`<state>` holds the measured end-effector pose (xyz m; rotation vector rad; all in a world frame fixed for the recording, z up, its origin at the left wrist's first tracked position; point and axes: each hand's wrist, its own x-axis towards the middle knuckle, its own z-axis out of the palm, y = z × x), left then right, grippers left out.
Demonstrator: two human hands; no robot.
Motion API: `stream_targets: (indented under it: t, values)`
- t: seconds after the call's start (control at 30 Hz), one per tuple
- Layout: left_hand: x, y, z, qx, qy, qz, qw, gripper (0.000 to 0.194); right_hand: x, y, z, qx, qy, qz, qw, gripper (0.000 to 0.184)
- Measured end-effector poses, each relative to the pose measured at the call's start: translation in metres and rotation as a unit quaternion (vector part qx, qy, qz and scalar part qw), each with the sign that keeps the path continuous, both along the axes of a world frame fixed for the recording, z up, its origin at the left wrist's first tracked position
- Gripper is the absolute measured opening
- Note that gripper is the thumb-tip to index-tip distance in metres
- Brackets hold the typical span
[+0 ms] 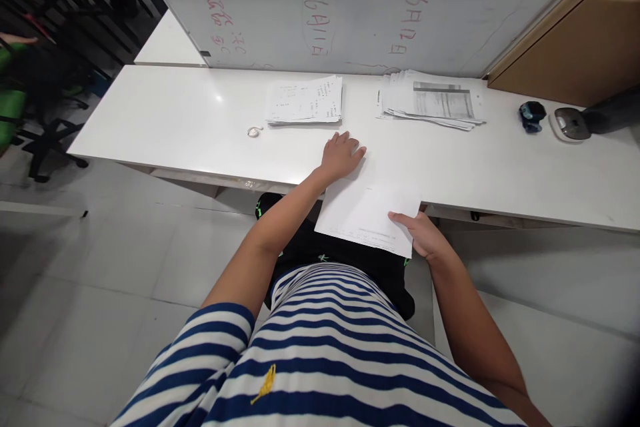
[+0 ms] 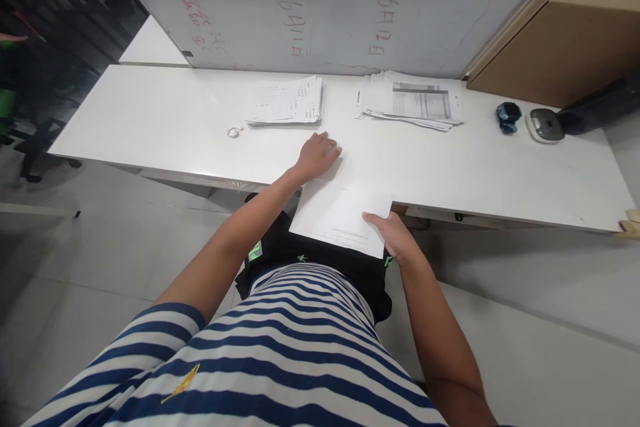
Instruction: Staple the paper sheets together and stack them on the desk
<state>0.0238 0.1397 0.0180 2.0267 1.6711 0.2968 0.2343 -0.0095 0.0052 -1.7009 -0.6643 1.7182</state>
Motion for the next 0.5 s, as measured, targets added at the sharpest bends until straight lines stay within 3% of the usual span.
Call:
stream_targets:
  t: [0.5]
  values:
    - [0.0001, -0.0001, -0.0015, 0.010, 0.001, -0.001, 1.000, 0.051, 0.0027, -0.0011, -0.0075, 0.008, -0.002, 0.007, 1.000, 0.038]
